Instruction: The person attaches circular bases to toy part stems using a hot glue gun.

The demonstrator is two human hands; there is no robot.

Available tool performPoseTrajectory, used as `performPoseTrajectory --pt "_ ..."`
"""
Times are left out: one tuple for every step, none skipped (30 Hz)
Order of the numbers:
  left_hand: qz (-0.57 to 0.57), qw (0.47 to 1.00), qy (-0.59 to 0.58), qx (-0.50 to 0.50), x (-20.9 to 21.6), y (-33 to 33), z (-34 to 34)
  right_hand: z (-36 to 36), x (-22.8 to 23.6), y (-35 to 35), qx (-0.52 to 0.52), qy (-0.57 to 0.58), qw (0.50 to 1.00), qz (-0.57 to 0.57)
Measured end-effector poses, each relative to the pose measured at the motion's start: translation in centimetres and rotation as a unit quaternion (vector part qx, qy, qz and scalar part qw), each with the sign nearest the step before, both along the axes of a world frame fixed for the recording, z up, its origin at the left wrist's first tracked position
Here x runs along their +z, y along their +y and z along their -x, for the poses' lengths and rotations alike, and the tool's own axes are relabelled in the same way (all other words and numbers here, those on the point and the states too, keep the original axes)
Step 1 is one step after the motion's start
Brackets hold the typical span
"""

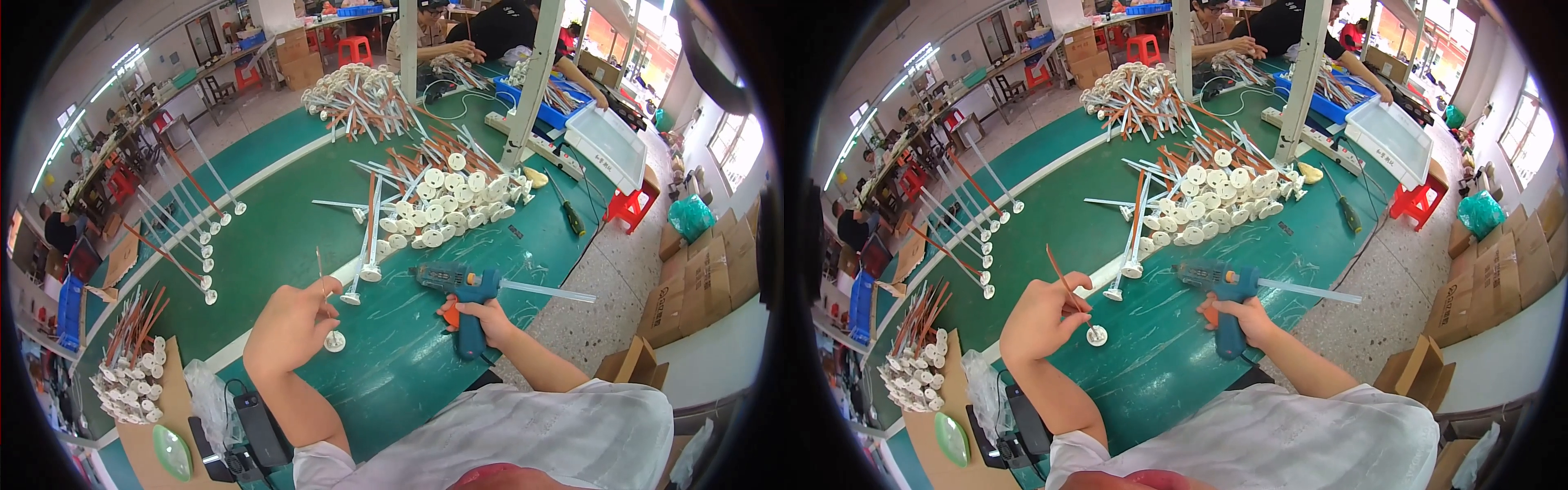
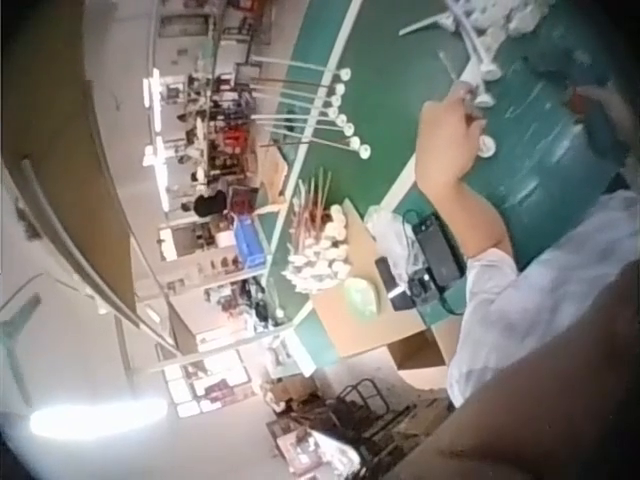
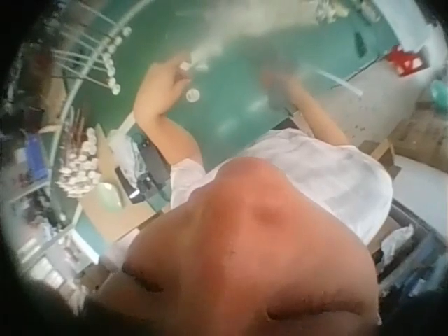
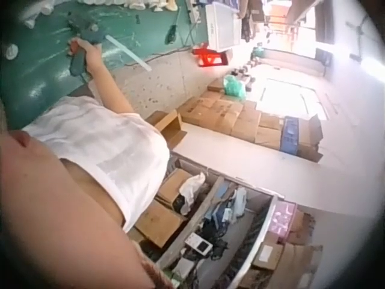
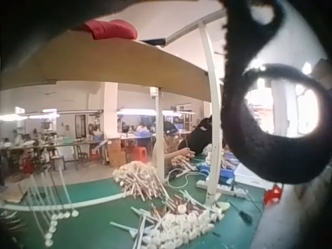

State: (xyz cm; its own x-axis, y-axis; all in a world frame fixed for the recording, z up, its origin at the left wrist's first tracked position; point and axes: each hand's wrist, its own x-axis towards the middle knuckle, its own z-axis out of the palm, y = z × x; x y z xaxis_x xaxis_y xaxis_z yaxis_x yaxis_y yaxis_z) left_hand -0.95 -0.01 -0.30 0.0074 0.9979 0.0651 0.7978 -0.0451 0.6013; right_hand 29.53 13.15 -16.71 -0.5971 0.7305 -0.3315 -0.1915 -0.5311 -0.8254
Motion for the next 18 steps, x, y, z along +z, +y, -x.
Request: performPoseTrajectory --pt "0.005 1.0 -0.003 0.003 0.1 0.1 0.1 -0.1 0.0 0.0 -0.002 0.003 1.0 -0.002" --pt "0.011 1.0 -0.007 0.007 0.2 0.2 0.2 0.0 0.1 0.0 -0.004 0.005 1.0 -0.003" --pt "0.015 1.0 -0.008 0.007 0.4 0.2 0.2 0.0 0.1 0.1 -0.005 0.004 1.0 0.001" --pt "0.017 1.0 -0.01 0.019 0.6 0.3 0.2 -0.1 0.0 0.1 -0.004 0.006 1.0 0.001" --pt "0.019 0.999 -0.013 0.03 0.6 0.5 0.2 -0.1 0.0 0.2 -0.004 0.009 1.0 0.001" --pt "0.022 0.999 -0.013 0.031 0.6 0.5 0.3 0.0 0.1 0.2 -0.003 0.009 1.0 0.005" --pt "0.018 0.999 -0.017 0.04 0.6 0.6 0.4 0.1 0.1 0.1 -0.006 0.011 1.0 0.003" --pt "0.013 0.999 -0.02 0.049 0.6 0.6 0.4 0.1 0.1 0.1 -0.009 0.012 1.0 0.002" --pt "0.014 0.999 -0.019 0.048 0.5 0.8 0.3 0.1 0.0 0.1 -0.01 0.014 1.0 0.003" --pt "0.021 0.998 -0.015 0.05 0.4 1.0 0.3 0.1 0.0 0.1 -0.011 0.013 1.0 0.009" --pt "0.028 0.998 -0.01 0.051 0.4 1.1 0.2 0.0 -0.1 0.1 -0.013 0.012 1.0 0.015" --pt "0.028 0.998 -0.007 0.048 0.4 1.2 0.0 0.0 -0.2 0.1 -0.016 0.015 1.0 0.015" --pt "0.036 0.998 -0.006 0.043 0.5 1.2 -0.1 -0.1 -0.2 0.2 -0.015 0.022 1.0 0.016" --pt "0.043 0.998 -0.004 0.039 0.6 1.2 -0.2 -0.1 -0.3 0.2 -0.014 0.029 0.999 0.016" --pt "0.041 0.998 -0.001 0.037 0.7 1.2 -0.4 -0.1 -0.4 0.2 -0.016 0.032 0.999 0.015" --pt "0.041 0.999 -0.002 0.035 0.8 1.2 -0.4 -0.1 -0.5 0.1 -0.019 0.032 0.999 0.014" --pt "0.04 0.999 -0.003 0.034 0.8 1.2 -0.5 -0.2 -0.5 0.1 -0.022 0.032 0.999 0.014" --pt "0.038 0.999 -0.001 0.034 0.6 1.2 -0.5 -0.2 -0.5 0.1 -0.023 0.035 0.999 0.012"
